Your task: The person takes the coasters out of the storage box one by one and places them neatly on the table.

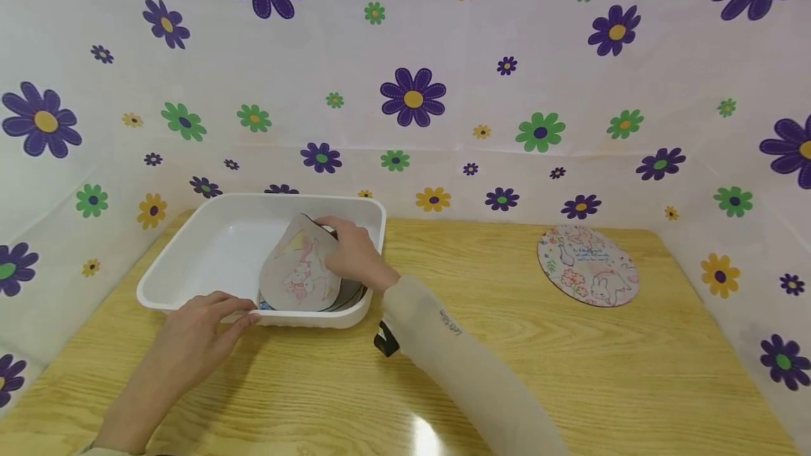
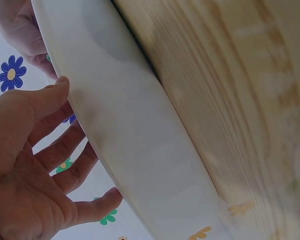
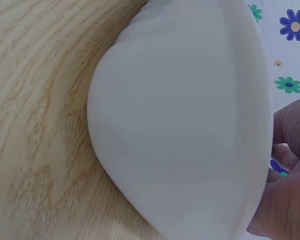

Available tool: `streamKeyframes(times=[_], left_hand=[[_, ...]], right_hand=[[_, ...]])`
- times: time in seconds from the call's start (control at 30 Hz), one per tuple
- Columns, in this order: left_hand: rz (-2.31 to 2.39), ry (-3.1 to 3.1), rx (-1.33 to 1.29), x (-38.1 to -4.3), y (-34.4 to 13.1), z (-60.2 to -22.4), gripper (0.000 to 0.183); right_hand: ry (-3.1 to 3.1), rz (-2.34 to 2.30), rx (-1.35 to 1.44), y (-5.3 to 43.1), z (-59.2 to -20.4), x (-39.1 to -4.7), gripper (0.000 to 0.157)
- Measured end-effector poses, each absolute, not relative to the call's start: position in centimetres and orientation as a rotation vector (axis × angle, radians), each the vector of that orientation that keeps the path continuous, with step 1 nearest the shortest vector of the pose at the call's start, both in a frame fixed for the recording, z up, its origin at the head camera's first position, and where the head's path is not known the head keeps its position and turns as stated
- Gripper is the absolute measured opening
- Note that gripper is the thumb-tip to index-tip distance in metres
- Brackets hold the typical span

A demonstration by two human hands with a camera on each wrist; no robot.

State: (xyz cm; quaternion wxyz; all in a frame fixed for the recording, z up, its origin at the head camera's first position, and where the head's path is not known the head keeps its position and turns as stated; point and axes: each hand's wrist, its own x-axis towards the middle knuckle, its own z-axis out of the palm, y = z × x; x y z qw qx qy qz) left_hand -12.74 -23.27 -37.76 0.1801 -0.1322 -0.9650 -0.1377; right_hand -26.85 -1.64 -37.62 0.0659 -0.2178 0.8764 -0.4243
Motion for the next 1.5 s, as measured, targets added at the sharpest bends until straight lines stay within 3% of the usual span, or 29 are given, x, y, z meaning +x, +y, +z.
streamKeyframes(times=[0.77, 1.5], left_hand=[[-0.391, -2.712, -0.374, -12.7, -23.3, -38.0, 0.022], [-0.378, -2.689, -0.395, -12.8, -23.2, -37.9, 0.021]], right_hand=[[2.096, -1.825, -0.271, -1.3, -36.1, -26.3, 0.072], [1.974, -1.979, -0.205, 0.0, -35.3, -25.8, 0.072]])
